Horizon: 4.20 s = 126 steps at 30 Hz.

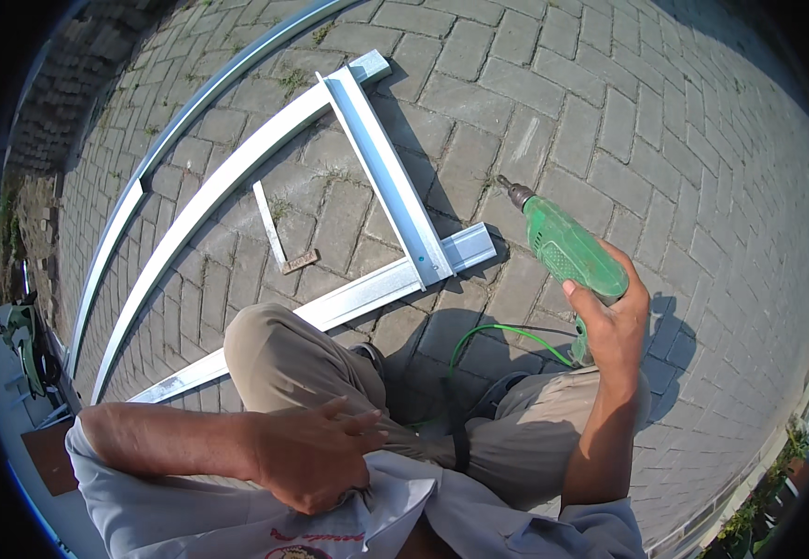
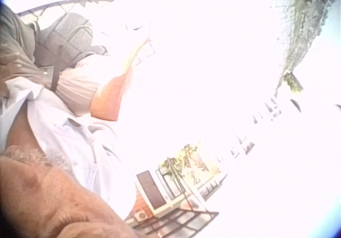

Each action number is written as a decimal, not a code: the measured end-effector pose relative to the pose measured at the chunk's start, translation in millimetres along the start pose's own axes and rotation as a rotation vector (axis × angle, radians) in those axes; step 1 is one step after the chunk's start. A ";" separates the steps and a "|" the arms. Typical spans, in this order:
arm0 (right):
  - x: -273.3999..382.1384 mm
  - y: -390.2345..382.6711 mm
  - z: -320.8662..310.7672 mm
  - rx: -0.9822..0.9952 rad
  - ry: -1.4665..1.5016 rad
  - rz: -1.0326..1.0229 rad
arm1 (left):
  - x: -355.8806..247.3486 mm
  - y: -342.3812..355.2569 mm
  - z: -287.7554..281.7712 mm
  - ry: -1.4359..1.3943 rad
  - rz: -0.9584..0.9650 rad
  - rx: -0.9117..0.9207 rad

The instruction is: Measure and drill holes into aluminum frame segments for assembly.

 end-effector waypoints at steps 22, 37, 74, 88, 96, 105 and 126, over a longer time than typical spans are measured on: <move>-4.9 -28.8 -21.5 -0.031 0.028 -0.120 | -49.0 60.1 10.1 0.021 -0.223 0.105; -2.9 -44.8 -19.9 0.007 -0.011 -0.134 | -51.1 41.6 2.4 0.234 -0.238 -0.019; -9.5 -48.3 -12.4 0.345 0.319 -0.255 | 131.6 10.9 -97.4 -0.913 0.212 -1.345; -10.1 -46.2 -5.8 0.367 0.345 -0.227 | 140.2 10.1 -98.0 -0.911 0.112 -1.271; -6.4 -41.4 10.7 0.354 0.487 -0.185 | 154.8 9.8 -101.0 -1.013 0.114 -1.266; -5.6 -33.8 14.0 0.334 0.375 -0.130 | 165.9 10.1 -101.9 -1.103 0.121 -1.200; -16.8 -25.4 21.2 0.358 0.174 -0.124 | 180.9 17.9 -106.8 -1.197 0.040 -1.055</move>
Point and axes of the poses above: each hand's wrist, its own y-axis towards the middle knuckle, its own z-axis out of the palm, x = y × z, the point moved 1 cm from there along y, towards the middle knuckle, and after that the axes turned 9 degrees about x, right-handed, at the moved point
